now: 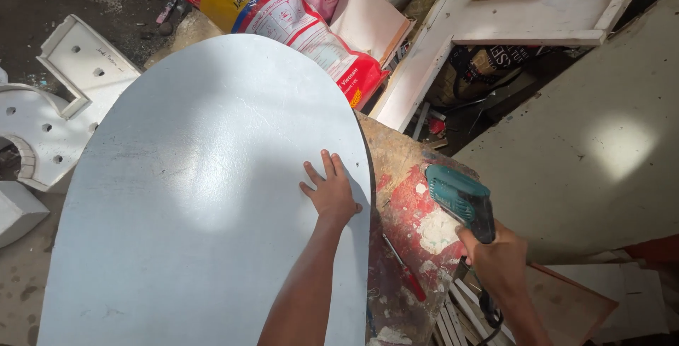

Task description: Assembling a white curved panel onto a frame using a power drill and a screwdriver.

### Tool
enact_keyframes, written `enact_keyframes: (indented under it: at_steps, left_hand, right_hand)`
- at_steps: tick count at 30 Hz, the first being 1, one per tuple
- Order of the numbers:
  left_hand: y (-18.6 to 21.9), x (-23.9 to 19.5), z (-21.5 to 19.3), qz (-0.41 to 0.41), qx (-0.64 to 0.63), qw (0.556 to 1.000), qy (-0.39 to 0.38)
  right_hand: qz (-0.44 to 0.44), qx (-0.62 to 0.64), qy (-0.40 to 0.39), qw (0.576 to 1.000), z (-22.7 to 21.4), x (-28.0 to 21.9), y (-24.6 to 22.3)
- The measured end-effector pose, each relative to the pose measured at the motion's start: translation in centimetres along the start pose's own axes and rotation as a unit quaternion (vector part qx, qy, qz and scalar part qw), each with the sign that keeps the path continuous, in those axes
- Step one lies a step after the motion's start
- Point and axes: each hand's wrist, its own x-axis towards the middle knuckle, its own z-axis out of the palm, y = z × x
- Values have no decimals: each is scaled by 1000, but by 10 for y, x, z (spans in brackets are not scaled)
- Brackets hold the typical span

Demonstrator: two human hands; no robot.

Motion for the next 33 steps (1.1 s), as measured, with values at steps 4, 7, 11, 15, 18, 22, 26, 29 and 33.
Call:
enact_keyframes:
  at_steps: [4,7,11,15,18,22,26,29,33]
  left_hand:
    - [9,2,-3,-17,20,999,-18]
    - [11,1,0,-21,12,999,-21]
    - [11,8,-1,-12,22,999,-22]
    - [8,7,0,-9,11,999,-31]
    - [9,10,-2,-14,0,1000,-23]
    - [6,4,-2,-11,-3,999,-32]
    - [5,-1,-11,36,4,999,-10]
    - [5,4,-3,12,-5,1000,-17]
    - [7,6,-1,-11,-8,1000,-19]
  right_hand:
    - [-118,-99,110,982,72,63,162]
    - [-201,-372,176,889,105,78,228]
    - [-372,-272,216,861,112,92,197]
    - [-420,-320,197,826,130,101,205]
    - [-423,-383,125,812,128,102,172]
    - [-394,-383,32,835,120,102,161]
    - [-501,-311,141,795,111,103,164]
    - [-519,-288,130,795,99,96,169]
    - [-519,-327,180,769,79,79,171]
